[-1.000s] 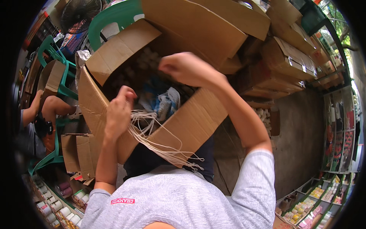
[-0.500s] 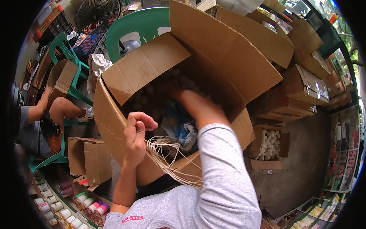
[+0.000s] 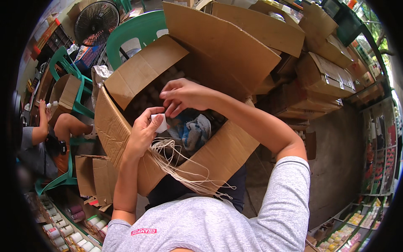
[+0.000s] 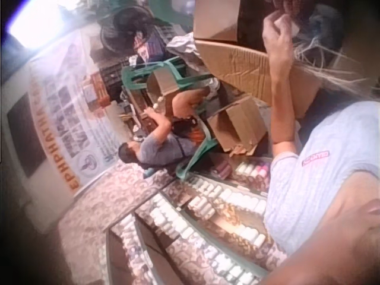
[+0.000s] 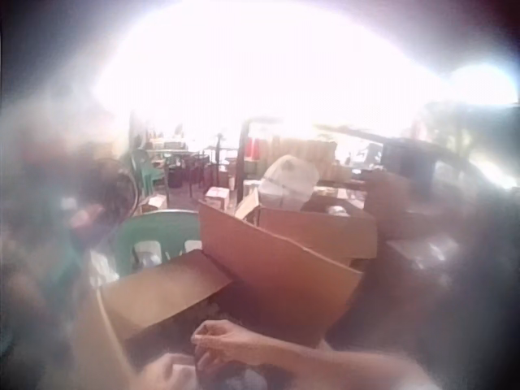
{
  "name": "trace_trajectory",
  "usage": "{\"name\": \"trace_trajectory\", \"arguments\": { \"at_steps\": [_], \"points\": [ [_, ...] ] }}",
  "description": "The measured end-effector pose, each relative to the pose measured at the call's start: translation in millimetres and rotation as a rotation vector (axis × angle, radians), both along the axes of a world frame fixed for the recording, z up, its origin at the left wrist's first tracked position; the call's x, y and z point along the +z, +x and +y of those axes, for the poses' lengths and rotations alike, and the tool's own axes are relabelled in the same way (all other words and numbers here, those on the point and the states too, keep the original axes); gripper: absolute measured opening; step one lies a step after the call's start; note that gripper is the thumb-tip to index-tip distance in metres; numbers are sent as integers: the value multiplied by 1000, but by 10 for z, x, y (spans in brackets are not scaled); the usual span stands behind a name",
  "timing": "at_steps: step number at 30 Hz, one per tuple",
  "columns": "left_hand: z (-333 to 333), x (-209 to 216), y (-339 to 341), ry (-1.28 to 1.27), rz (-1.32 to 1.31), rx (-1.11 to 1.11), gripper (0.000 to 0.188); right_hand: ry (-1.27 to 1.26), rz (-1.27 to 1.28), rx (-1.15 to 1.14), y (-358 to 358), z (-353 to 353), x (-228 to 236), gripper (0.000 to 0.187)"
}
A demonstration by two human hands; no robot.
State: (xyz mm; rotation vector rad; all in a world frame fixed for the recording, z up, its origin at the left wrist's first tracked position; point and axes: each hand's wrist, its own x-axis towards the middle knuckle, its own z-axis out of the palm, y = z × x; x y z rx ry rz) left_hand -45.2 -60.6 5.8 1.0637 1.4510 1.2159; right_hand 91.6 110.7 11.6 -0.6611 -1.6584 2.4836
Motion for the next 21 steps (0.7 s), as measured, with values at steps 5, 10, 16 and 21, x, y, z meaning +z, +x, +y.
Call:
{"name": "trace_trajectory", "arguments": {
  "at_steps": [5, 10, 16, 21],
  "points": [
    [5, 116, 80, -120, -271, -70, 47, 1323, -586, 497, 8, -6, -680, 35],
    [-21, 74, 100, -104, -367, -143, 48, 1174, -257, 231, 169, 93, -562, 26],
    [-8, -8, 100, -35, -346, -12, 49, 518, -55, -141, 581, 16, -275, 21],
    [-11, -136, -21, -48, -499, 3, 55, -358, 557, -386, 876, -212, 207, 17]
  ]
}}
